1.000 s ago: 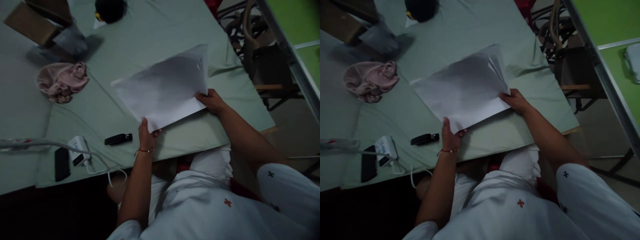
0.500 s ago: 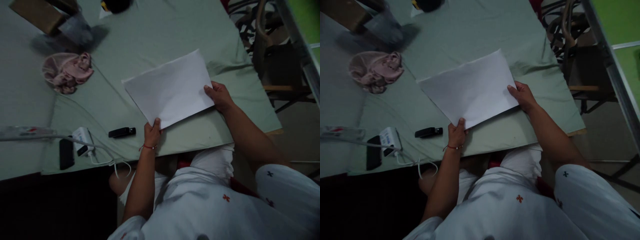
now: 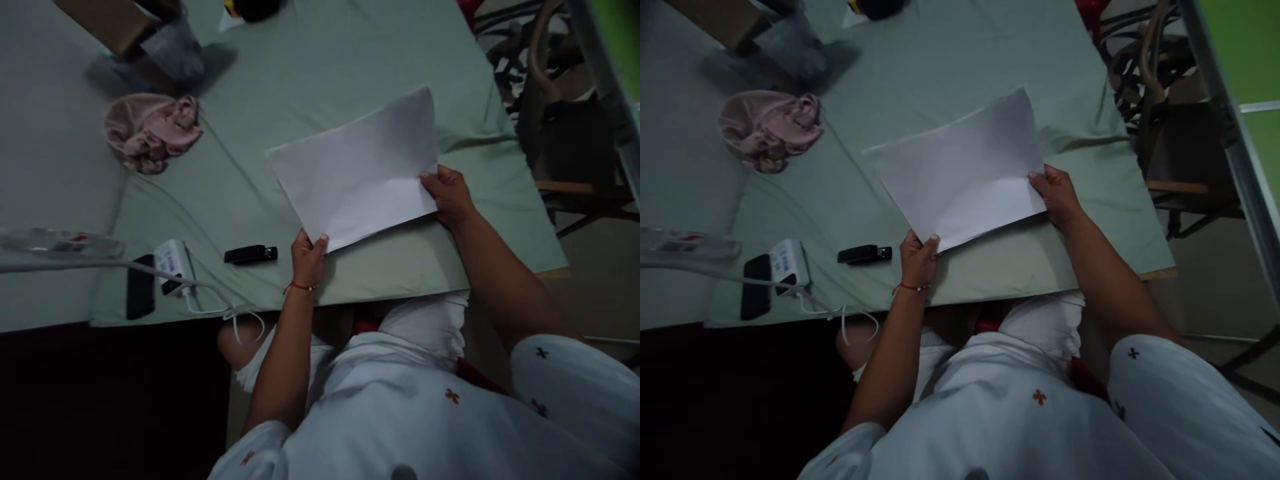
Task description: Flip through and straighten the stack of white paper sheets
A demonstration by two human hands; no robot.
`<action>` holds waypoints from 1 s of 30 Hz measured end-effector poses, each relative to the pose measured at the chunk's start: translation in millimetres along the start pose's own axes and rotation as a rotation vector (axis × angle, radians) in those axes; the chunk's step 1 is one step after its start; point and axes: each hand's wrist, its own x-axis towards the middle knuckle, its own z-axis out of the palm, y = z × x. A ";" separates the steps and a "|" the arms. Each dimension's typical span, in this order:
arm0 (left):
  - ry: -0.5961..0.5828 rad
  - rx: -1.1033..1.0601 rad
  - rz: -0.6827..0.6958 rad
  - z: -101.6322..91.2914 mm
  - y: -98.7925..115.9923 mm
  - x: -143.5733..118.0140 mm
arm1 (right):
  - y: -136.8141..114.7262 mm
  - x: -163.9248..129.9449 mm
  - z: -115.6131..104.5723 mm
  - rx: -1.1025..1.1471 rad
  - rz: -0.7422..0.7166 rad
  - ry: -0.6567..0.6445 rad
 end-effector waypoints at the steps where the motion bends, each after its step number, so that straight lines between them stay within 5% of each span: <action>1: 0.004 0.007 0.001 0.3 -0.3 0.5 | 1.2 0.4 -0.1 -0.002 -0.011 -0.002; 18: 0.035 0.013 -0.022 5.6 8.8 -1.0 | 6.9 7.2 -3.2 0.015 -0.036 0.071; 30: -0.082 -0.128 -0.027 2.7 12.8 -0.6 | 4.8 9.8 -2.0 0.019 -0.041 0.088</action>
